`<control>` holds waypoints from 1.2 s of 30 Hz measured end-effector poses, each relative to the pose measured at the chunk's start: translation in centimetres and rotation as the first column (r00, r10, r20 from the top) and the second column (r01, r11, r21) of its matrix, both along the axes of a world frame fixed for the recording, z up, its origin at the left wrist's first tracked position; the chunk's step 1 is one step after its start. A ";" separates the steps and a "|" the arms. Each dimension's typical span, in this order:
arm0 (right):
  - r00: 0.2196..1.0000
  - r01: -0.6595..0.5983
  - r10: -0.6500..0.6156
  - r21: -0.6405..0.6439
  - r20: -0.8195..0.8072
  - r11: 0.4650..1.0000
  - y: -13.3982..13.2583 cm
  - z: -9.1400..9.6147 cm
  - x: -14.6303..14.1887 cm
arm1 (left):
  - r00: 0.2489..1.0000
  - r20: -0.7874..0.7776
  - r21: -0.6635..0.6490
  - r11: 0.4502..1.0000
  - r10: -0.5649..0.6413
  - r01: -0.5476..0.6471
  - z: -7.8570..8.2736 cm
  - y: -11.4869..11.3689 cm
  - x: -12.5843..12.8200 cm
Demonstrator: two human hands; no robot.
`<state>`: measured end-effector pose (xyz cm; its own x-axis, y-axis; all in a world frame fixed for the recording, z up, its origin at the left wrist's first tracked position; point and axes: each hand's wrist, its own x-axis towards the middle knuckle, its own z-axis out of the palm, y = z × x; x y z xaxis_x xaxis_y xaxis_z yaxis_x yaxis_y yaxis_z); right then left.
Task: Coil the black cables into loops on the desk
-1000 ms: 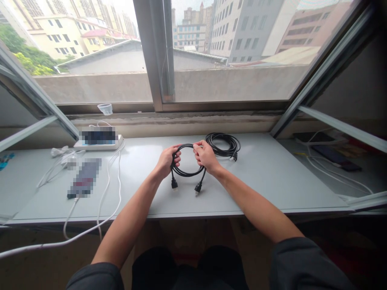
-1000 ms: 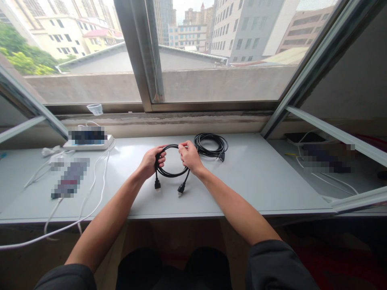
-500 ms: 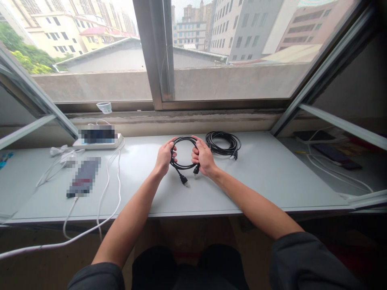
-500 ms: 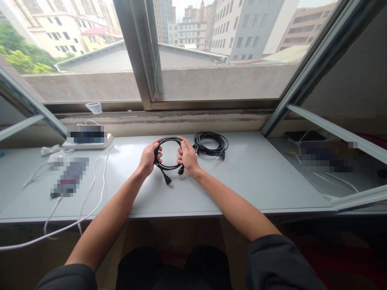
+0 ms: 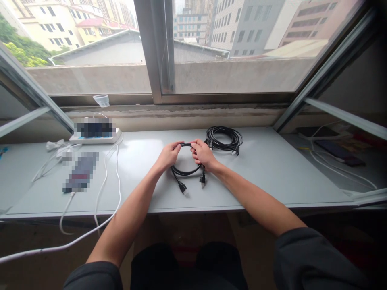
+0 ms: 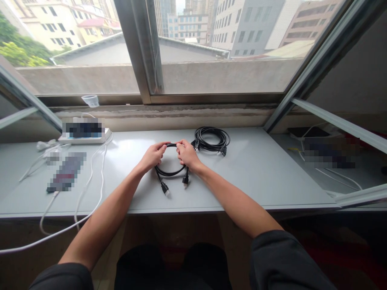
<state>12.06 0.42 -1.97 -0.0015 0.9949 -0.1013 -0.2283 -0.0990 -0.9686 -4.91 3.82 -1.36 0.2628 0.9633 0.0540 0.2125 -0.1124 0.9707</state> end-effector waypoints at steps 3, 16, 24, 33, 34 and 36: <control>1.000 0.023 -0.023 0.035 -0.010 0.999 0.1 0.3 0.3 | 0.988 0.154 -0.078 0.997 0.018 -0.006 0.4 -0.2 0.3; 0.955 0.093 -0.072 0.060 -0.287 0.994 0.1 0.7 0.7 | 0.828 0.539 -0.397 0.913 0.152 0.091 0.8 -0.8 1.0; 0.980 0.070 -0.063 0.032 -0.186 0.997 0.1 0.8 1.1 | 0.993 0.120 -0.107 0.994 0.014 -0.002 0.7 -0.8 0.4; 0.875 -0.015 -0.194 0.426 0.443 0.905 0.5 1.1 2.1 | 0.757 -0.616 0.429 0.899 0.218 0.090 -1.6 0.6 -0.6; 0.809 -0.012 -0.301 0.526 0.505 0.850 0.5 1.8 3.0 | 0.727 -0.646 0.428 0.899 0.233 0.093 -1.6 1.0 -0.7; 0.677 0.025 -0.497 0.657 0.543 0.753 0.7 3.2 5.8 | 0.657 -0.710 0.412 0.906 0.252 0.098 -1.4 2.0 -0.8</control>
